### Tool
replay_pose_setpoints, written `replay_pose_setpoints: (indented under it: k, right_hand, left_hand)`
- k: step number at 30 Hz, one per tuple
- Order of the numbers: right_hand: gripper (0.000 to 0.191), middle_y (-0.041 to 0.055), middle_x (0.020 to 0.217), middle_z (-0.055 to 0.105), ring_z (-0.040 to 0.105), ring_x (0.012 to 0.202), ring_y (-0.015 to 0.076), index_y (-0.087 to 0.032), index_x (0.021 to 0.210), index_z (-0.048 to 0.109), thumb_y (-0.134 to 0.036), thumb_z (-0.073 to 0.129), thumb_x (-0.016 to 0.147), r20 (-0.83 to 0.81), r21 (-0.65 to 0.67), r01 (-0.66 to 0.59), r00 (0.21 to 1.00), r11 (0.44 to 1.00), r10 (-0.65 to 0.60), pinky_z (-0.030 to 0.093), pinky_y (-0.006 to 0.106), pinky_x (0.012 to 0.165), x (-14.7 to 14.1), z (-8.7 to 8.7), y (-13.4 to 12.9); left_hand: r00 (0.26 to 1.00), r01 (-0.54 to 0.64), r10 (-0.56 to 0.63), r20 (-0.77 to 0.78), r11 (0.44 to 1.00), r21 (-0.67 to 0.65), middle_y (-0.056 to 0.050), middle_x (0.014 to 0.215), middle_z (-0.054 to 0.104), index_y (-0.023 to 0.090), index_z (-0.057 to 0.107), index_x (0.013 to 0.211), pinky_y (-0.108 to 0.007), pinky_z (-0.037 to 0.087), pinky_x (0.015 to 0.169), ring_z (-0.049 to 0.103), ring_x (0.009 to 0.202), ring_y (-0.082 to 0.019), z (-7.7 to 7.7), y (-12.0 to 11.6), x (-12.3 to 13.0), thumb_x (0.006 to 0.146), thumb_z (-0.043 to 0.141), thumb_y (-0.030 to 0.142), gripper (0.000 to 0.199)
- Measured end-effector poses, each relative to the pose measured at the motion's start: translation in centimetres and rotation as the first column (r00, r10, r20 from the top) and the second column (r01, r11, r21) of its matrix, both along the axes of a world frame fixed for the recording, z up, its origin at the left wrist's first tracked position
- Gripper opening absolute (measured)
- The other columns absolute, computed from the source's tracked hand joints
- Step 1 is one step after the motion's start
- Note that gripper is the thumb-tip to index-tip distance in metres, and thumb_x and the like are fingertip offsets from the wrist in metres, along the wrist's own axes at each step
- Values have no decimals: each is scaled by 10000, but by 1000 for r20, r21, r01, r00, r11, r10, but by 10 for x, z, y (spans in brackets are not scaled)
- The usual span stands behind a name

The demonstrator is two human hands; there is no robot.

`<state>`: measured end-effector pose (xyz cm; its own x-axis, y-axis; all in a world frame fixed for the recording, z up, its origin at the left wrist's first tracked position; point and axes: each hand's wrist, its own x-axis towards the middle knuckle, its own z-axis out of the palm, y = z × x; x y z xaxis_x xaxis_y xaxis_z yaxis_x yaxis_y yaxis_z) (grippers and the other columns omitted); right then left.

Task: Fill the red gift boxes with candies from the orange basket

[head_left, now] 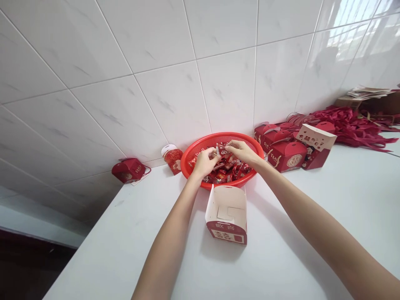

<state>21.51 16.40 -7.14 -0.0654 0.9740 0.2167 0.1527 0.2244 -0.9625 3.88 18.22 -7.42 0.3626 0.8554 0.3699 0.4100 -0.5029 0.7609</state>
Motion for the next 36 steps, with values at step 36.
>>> replay_pose_setpoints:
  k: [36]
  right_hand:
    - [191, -23, 650, 514, 473, 644, 138, -209, 662, 466, -355, 580, 710, 236, 202, 72, 964, 977, -120, 384, 262, 605, 3, -7, -4]
  left_hand:
    - [635, 142, -334, -697, 937, -319, 7, 602, 601, 200, 626, 571, -249, 381, 581, 546, 634, -174, 8, -21, 13, 587, 598, 93, 112]
